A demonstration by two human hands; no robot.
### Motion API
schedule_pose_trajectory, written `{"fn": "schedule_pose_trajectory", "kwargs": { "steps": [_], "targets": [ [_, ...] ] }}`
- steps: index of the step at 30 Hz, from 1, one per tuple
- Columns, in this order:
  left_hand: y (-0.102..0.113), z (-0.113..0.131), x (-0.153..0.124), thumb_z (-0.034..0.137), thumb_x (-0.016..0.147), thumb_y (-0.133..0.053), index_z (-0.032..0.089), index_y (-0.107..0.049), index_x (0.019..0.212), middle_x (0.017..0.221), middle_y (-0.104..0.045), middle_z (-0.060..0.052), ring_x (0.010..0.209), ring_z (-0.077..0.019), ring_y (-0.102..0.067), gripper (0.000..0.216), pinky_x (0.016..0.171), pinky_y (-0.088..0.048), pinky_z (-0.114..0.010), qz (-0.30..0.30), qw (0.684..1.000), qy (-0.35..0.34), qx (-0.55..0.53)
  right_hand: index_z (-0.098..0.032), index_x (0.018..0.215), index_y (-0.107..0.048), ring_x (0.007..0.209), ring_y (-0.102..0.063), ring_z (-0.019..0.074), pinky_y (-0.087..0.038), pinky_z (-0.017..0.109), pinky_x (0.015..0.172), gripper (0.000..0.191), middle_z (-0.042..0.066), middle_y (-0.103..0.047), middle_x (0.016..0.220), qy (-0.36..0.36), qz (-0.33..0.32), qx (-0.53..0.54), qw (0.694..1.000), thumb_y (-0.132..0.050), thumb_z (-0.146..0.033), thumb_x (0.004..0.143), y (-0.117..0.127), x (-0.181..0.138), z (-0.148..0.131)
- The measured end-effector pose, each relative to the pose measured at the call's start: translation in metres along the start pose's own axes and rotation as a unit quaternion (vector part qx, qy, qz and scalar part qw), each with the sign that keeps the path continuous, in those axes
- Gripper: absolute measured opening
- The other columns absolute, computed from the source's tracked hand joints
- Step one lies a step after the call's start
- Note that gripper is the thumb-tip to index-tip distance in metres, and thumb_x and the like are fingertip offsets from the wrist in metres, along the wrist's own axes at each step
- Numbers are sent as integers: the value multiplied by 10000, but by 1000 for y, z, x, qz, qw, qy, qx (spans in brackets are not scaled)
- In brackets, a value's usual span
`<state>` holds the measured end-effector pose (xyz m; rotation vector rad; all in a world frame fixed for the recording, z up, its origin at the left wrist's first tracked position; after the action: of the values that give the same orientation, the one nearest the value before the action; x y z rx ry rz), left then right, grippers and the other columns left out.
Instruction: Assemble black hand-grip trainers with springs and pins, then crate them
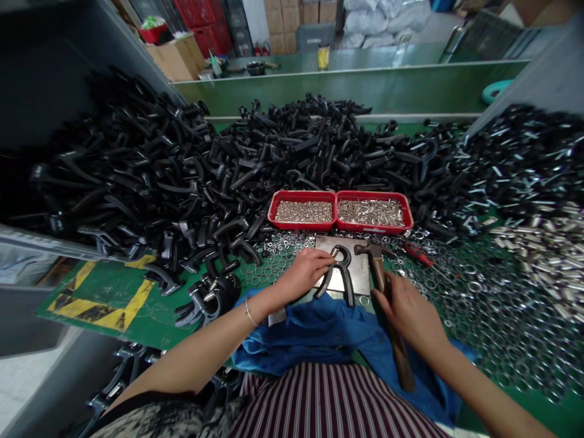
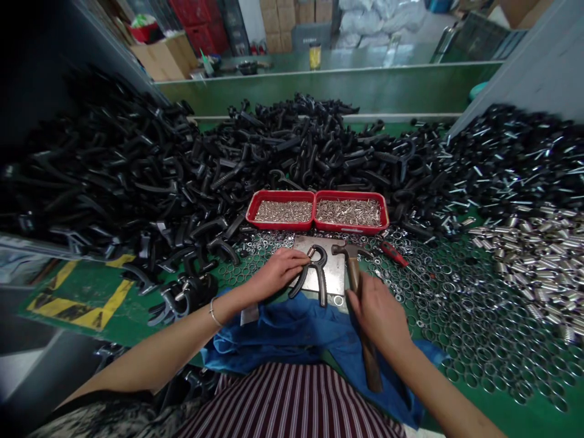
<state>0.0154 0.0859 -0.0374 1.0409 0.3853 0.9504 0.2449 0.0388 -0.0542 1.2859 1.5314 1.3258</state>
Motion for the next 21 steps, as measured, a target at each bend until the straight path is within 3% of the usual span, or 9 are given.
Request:
{"fn": "schedule_pose_trajectory", "kwargs": {
  "steps": [4,7,9,13,15,19,21],
  "targets": [
    [30,-24,21,224,975,-500,185,-704,1107,1142,-695,-75,1065,-167,-627,246,986,-480,-343,51,995,39,-76,-158,1121,-549,861,-666,283,-517,399,748,294,131,-668,951,-40,-36,91,994,-497,-388,946,-6,9,18],
    [69,-60,54,201,960,-489,165,-706,1114,1135,-694,-102,1087,-191,-622,269,991,-468,-345,94,989,106,53,-159,1173,-506,945,-639,282,-505,420,840,366,146,-636,1068,-34,21,181,983,-544,-410,910,12,12,21],
    [83,-90,74,151,905,-529,125,-739,1029,1061,-713,-150,1058,-240,-640,245,976,-466,-372,50,970,169,166,-181,1213,-461,840,-644,242,-519,382,762,391,115,-634,1040,-43,2,254,966,-527,-440,926,21,11,18],
    [83,-126,91,47,786,-577,57,-748,815,855,-721,-204,907,-296,-682,174,858,-499,-378,-12,951,216,220,-241,945,-514,613,-579,183,-469,312,599,287,13,-593,740,-37,-151,297,942,-374,-484,1006,33,3,-3],
    [77,-130,89,33,806,-530,30,-733,859,897,-716,-225,923,-300,-679,210,857,-493,-378,-12,947,219,233,-250,858,-502,615,-575,183,-455,306,602,332,10,-577,693,-23,-156,289,944,-340,-494,1015,45,4,-13],
    [73,-123,83,25,886,-391,-31,-644,1075,1082,-664,-270,1051,-301,-636,321,920,-458,-391,18,941,218,257,-257,1000,-513,625,-593,205,-439,312,591,297,32,-619,724,-13,-112,256,960,-340,-498,1006,56,16,-25],
    [75,-121,81,21,907,-349,-31,-599,1137,1099,-653,-260,1058,-290,-627,343,931,-449,-394,27,940,214,263,-256,942,-507,596,-590,213,-418,309,561,285,29,-614,690,1,-157,223,962,-371,-501,990,47,22,-32]
  ]
}}
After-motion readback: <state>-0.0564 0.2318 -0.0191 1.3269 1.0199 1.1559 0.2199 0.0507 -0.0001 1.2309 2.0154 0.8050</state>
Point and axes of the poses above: each hand's wrist, its own x-axis towards the middle knuckle, its own y-axis out of the back of the hand, z = x × y, the point moved 6 cm from there along x, towards the middle knuckle
